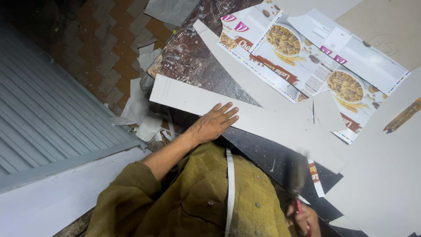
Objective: The person cuts a piece of white cardboard with scissors, then uses a hammer and metal studs to attach fasteners to a black leather jacket.
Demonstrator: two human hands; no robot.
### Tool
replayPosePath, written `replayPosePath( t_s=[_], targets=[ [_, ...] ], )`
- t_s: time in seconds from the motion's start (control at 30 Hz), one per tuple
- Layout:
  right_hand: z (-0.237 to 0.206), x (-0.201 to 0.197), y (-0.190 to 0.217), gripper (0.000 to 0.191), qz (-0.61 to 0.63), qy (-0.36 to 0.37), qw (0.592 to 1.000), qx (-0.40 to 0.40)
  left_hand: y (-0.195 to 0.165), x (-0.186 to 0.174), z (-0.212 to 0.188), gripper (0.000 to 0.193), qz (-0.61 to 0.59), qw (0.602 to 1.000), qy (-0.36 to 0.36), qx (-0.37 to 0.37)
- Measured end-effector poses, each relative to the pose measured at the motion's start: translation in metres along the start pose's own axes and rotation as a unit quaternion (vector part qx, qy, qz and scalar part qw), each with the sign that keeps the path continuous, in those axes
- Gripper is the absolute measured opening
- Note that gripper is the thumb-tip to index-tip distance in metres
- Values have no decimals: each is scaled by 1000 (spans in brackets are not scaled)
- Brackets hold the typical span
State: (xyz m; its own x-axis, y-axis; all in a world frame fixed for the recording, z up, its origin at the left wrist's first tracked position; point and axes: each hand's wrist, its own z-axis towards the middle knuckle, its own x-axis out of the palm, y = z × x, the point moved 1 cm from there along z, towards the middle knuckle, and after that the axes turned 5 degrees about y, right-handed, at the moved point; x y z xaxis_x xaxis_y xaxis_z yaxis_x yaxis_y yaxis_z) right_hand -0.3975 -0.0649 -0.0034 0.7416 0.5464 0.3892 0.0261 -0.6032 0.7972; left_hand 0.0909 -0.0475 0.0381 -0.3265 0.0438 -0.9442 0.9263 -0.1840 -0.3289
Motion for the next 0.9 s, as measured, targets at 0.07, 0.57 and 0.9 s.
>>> replayPosePath(
  t_s=[0.07,0.57,0.9],
  targets=[
    [9,17,-5,38,-58,44,993,95,-5,8,-4,55,10,1000,-19,6],
    [111,124,-9,42,-235,-59,967,81,-6,24,-15,47,-15,997,-63,39],
    [117,141,-4,37,-246,-92,959,103,-1,34,-16,44,-26,995,-83,39]
  ],
)
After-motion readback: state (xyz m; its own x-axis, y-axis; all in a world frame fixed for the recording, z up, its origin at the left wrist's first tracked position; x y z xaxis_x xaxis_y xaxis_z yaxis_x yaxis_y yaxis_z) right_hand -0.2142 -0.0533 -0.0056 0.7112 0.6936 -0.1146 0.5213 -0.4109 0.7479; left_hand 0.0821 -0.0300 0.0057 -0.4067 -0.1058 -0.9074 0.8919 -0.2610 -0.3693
